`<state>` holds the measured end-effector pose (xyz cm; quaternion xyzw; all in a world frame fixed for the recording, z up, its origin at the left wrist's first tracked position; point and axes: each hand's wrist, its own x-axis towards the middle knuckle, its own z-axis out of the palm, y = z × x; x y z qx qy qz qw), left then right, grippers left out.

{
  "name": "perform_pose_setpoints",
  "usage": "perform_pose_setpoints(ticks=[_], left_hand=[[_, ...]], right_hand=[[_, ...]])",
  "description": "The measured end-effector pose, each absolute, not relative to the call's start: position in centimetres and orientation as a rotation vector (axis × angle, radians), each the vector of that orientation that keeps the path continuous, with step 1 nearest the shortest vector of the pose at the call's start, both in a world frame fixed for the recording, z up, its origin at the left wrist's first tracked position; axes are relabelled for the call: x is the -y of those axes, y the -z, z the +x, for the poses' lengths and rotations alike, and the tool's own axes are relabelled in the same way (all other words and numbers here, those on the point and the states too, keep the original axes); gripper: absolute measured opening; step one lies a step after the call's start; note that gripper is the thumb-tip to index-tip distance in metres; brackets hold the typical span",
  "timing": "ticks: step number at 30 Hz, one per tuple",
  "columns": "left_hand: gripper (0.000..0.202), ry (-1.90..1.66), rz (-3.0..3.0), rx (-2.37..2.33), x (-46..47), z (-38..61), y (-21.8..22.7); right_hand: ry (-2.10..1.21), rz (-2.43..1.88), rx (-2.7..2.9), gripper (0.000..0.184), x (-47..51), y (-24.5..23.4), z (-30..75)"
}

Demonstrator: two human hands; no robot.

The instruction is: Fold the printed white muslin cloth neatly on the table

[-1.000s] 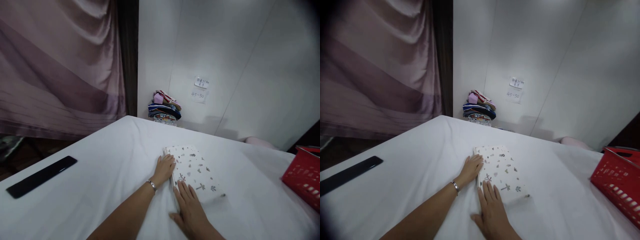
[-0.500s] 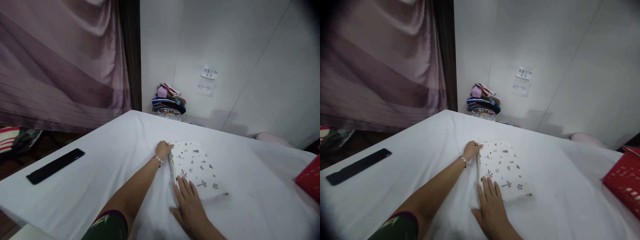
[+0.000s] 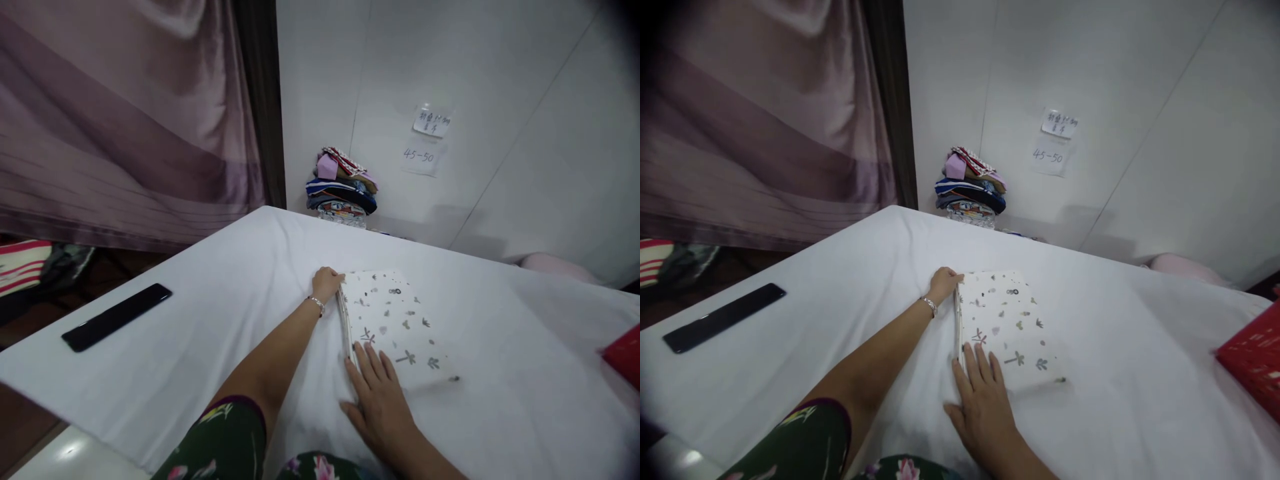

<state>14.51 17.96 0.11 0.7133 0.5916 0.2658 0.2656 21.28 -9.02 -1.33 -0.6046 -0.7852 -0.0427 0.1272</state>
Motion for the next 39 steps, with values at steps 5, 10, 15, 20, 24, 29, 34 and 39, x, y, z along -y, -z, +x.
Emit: perform_pose_setpoints(ticks=[5, 10, 15, 20, 24, 29, 34, 39], left_hand=[[0.025, -0.685, 1.919, -1.589, -18.2, 14.4, 0.0], [0.025, -0.666, 1.956, -1.560, -17.4, 14.1, -1.6], [0.037, -0.849, 2.450, -1.176, -12.3, 15.0, -2.9], [0.060, -0.421, 2.641, -1.034, -9.8, 15.6, -1.1], [0.065, -0.340, 2.661, -1.112, -11.0, 15.7, 0.2], [0.068, -0.318, 2.724, -1.123, -11.6, 16.0, 0.5], [0.072, -0.286, 2.726, -1.120, -11.5, 16.1, 0.3], [0.071, -0.274, 2.706, -1.132, -11.2, 16.1, -0.1]], right_hand=[[0.114, -1.749, 2.284, 0.058, 9.0, 1.2, 21.4], [0.120, -1.756, 2.309, 0.058, 9.0, 1.1, 21.3], [0.093, -1.775, 2.302, 0.061, 9.0, 0.9, 21.3], [0.038, -1.808, 2.291, 0.063, 8.9, 0.8, 21.3], [-0.038, -1.831, 2.274, 0.062, 9.2, 0.1, 21.2], [-0.290, -1.735, 2.252, 0.063, 9.5, -2.9, 23.5], [-0.093, -2.068, 1.860, 0.052, 9.7, -4.0, 29.3], [-0.119, -2.215, 1.788, 0.045, 11.2, -1.9, 32.3]])
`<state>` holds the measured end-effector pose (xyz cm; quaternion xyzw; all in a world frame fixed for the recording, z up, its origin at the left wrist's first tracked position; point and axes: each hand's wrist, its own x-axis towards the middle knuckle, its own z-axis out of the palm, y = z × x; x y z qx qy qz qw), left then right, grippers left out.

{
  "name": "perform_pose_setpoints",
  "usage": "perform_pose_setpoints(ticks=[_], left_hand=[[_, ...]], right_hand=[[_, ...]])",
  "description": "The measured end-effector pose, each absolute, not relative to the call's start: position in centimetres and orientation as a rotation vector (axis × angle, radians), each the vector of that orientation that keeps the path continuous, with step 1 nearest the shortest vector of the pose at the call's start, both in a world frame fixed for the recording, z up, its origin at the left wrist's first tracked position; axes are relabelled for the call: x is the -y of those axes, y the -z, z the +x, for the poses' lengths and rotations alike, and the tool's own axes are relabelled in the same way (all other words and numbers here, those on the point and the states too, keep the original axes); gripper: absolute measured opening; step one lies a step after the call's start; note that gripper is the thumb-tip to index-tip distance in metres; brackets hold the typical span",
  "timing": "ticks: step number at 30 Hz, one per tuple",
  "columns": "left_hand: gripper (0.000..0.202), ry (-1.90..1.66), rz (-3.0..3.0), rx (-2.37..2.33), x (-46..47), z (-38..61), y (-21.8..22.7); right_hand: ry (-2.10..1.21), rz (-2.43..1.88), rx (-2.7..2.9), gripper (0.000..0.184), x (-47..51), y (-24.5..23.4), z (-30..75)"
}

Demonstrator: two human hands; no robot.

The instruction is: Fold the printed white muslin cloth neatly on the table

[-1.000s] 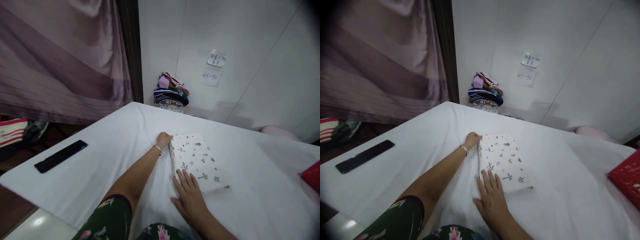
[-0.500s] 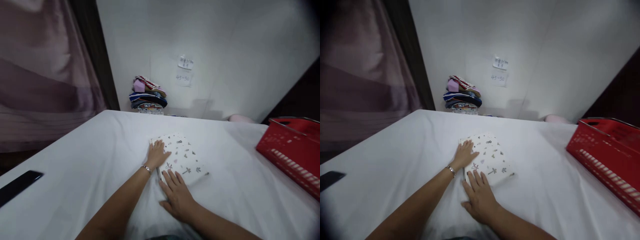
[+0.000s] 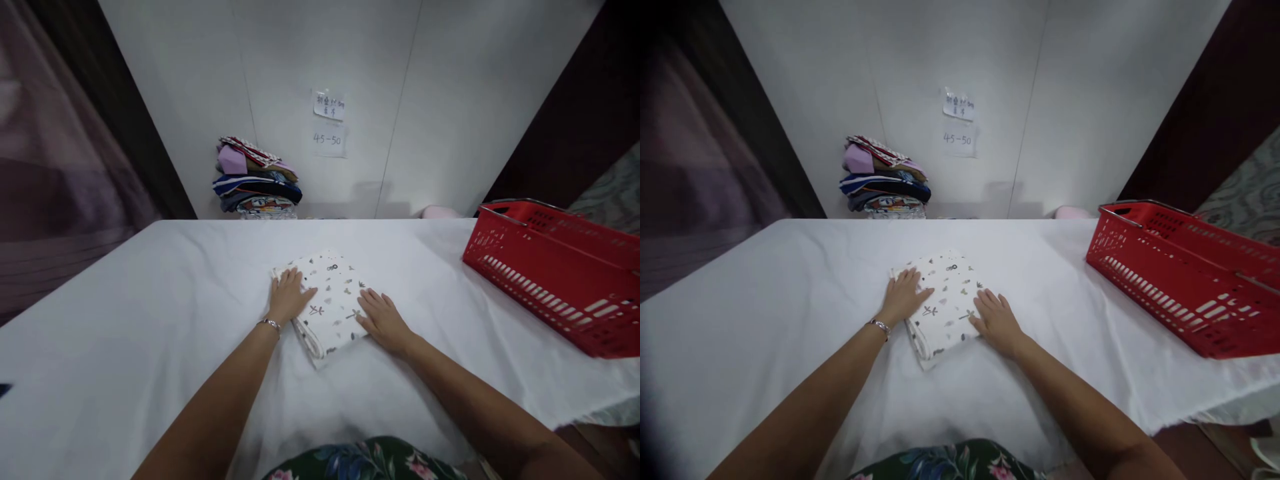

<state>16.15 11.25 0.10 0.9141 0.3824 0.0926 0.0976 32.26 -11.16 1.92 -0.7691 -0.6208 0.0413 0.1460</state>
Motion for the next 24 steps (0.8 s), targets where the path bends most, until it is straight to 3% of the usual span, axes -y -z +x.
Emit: perform_pose_setpoints(ticks=[5, 12, 19, 24], left_hand=[[0.071, -0.267, 2.718, -1.129, -11.2, 16.1, 0.0], [0.069, -0.268, 2.671, -1.124, -11.1, 15.8, -0.1], [0.048, -0.558, 2.500, -1.317, -14.1, 15.9, -2.2], [0.041, -0.405, 2.398, -1.340, -17.0, 16.1, -2.5]], right_hand=[[-0.238, -2.117, 1.522, 0.043, 11.3, -1.2, 34.2], [-0.489, -2.283, 1.162, 0.060, 9.5, -1.1, 36.9], [-0.655, -2.302, 1.117, 0.072, 9.0, -1.8, 37.4], [-0.791, -2.189, 0.988, 0.077, 10.1, -1.8, 36.7]])
